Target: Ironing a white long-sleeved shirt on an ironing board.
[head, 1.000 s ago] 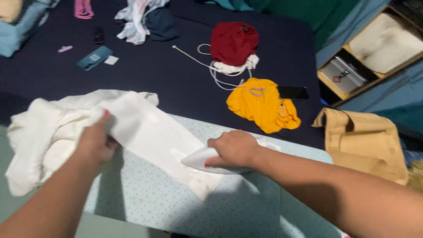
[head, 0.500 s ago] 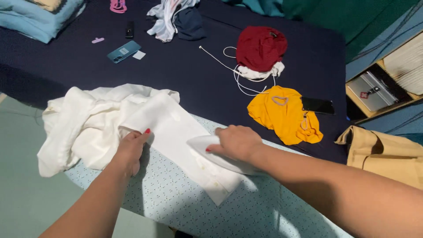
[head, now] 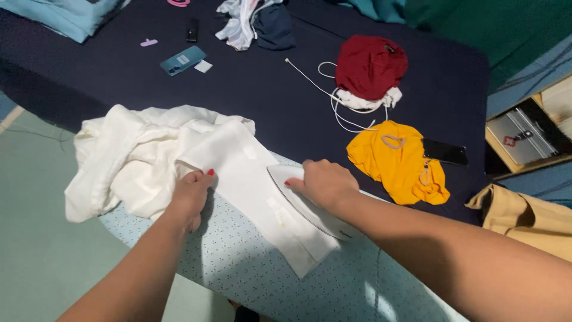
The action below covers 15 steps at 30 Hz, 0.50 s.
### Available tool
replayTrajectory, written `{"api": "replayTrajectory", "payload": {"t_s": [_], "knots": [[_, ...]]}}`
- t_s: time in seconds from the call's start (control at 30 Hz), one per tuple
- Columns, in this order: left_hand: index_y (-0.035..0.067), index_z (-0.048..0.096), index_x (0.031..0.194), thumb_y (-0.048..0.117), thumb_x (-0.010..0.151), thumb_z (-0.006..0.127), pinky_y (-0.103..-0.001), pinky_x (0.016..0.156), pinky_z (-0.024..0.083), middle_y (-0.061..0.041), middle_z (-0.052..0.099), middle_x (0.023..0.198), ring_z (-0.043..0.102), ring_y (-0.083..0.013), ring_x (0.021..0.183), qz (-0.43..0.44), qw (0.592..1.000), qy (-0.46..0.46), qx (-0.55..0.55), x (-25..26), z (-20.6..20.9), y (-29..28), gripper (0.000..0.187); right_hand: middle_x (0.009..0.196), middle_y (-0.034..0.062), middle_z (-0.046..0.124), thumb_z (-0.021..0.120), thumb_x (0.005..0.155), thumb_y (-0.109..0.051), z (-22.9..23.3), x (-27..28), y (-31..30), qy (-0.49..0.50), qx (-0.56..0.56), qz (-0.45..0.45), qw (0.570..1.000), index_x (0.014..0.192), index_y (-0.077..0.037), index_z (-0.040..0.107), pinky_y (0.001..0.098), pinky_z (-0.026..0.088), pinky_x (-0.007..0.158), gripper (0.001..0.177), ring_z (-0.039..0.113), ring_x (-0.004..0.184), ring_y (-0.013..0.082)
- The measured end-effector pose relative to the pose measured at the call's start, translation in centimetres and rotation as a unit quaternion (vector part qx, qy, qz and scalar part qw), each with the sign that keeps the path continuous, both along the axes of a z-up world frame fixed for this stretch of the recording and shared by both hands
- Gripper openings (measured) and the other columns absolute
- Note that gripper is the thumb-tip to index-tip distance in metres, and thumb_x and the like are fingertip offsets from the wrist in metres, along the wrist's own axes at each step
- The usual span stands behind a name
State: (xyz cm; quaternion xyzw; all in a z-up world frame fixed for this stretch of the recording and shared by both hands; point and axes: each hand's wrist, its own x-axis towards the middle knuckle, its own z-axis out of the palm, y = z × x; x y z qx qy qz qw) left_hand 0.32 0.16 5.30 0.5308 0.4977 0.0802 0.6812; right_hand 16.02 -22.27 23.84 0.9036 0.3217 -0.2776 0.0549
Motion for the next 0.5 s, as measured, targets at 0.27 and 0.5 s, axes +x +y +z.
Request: {"api": "replayTrajectory", "payload": {"t_s": [0.27,0.5], "knots": [[0.009,0.059,0.092,0.026,0.096,0.067,-0.035,0.059,0.042,-0.004,0.055,0.076,0.047,-0.0174,0.066,0.023,0.996,0.041,-0.069,0.7,1.4,-0.3,0.019,0.101,0.0183,0.077,0.056,0.095,-0.060,0.6,0.5,-1.1,0.036,-0.036,0.003,0.999,0.119,-0.004,0.067,0.0448,0.061,0.088,0.061,0.078,0.096,0.0297],[0.009,0.060,0.090,0.026,0.096,0.069,-0.033,0.061,0.041,-0.001,0.055,0.077,0.047,-0.0136,0.069,0.007,1.000,0.020,-0.013,0.4,0.8,-0.3,0.020,0.100,0.0191,0.075,0.057,0.095,-0.061,0.1,0.7,-2.5,0.009,-0.009,0.028,1.000,0.119,-0.003,0.067,0.0460,0.059,0.088,0.063,0.075,0.096,0.0331]]}}
